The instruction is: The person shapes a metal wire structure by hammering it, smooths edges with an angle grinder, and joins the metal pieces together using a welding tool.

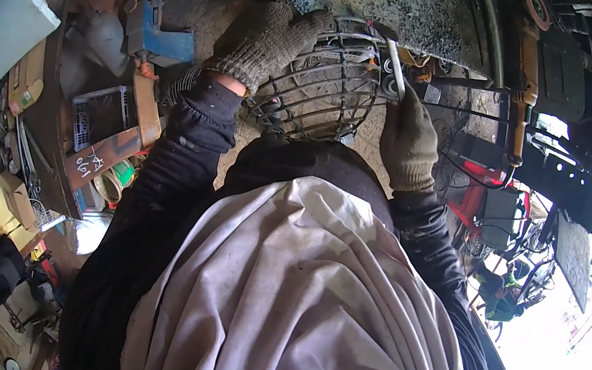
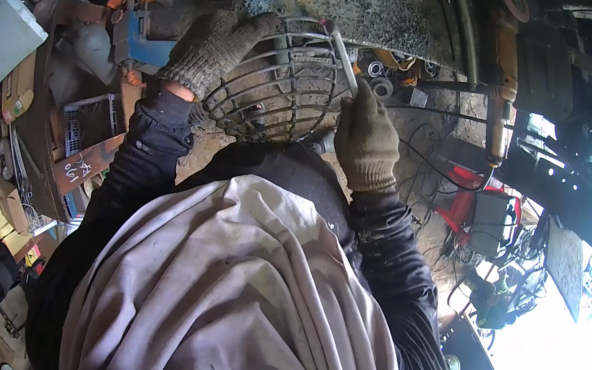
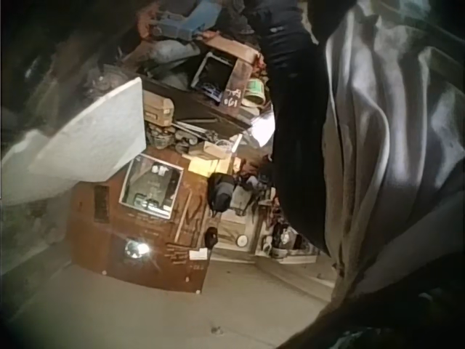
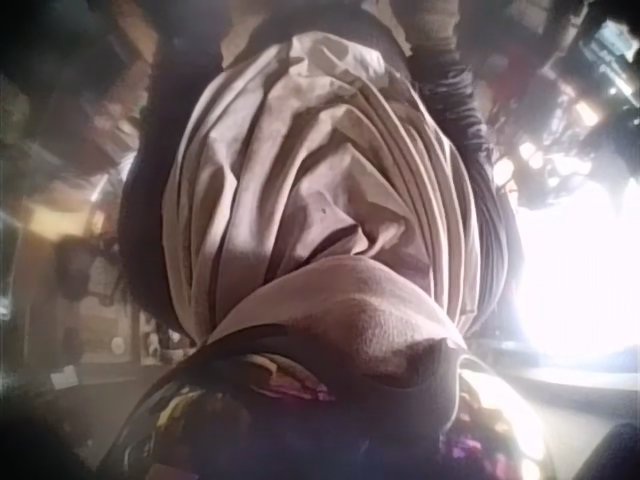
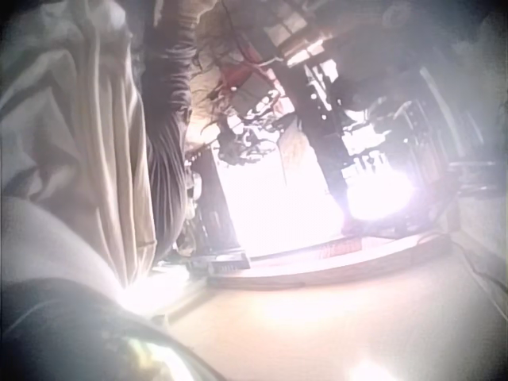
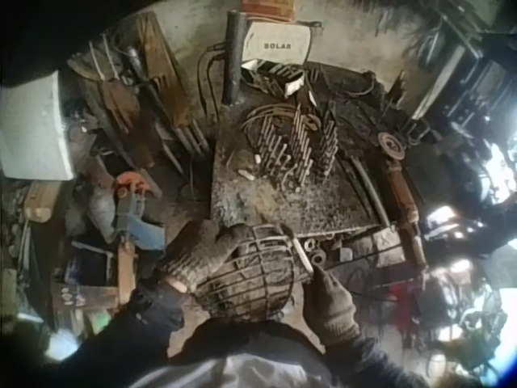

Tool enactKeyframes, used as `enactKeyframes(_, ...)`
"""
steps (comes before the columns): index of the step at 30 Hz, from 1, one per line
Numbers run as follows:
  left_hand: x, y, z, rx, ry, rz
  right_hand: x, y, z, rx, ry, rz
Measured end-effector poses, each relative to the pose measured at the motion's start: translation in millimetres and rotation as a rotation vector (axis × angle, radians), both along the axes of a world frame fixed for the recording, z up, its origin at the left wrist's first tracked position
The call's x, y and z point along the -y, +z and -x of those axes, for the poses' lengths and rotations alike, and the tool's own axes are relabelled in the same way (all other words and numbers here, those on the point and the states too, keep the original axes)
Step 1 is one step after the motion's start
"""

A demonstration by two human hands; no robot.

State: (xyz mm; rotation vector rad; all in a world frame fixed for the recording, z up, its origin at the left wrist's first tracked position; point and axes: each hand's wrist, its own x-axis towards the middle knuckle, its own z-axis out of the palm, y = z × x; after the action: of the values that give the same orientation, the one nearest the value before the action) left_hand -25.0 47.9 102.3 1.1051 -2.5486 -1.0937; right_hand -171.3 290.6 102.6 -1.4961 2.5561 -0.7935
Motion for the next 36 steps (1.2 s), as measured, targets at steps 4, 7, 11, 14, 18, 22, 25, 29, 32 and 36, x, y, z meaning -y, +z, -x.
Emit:
enactKeyframes(4, -6, 12, 2, 0.147, -0.015, 0.062, 2, 2, -1, 0.027, -0.028, -0.01)
enactKeyframes(7, -5, 13, 3, 0.109, -0.117, 0.081, 4, -3, 2, -0.028, 0.031, 0.042)
enactKeyframes(11, -12, -20, -7, 0.074, -0.05, 0.201, -5, 8, -2, 0.134, -0.034, 0.157)
enactKeyframes(14, -25, -19, -11, -0.088, -0.075, 0.411, -8, 7, 1, 0.145, -0.085, 0.192)
enactKeyframes(18, -34, -16, -15, -0.225, -0.051, 0.488, -11, 12, 6, 0.298, -0.122, 0.096)
enactKeyframes(22, -31, -13, -15, -0.156, -0.068, 0.42, -12, 14, 1, 0.241, -0.085, 0.145)
enactKeyframes(25, -29, -17, -15, -0.172, -0.056, 0.494, -8, 20, 4, 0.185, -0.031, 0.038)
enactKeyframes(29, -27, -15, -13, -0.221, -0.067, 0.474, -7, 26, 5, 0.153, -0.073, 0.11)
enactKeyframes(32, -28, -13, -13, -0.207, -0.068, 0.518, -4, 25, 6, 0.113, 0.001, 0.022)
enactKeyframes(36, -28, -17, -11, -0.397, -0.041, 0.482, -3, 37, -1, 0.15, -0.053, 0.135)
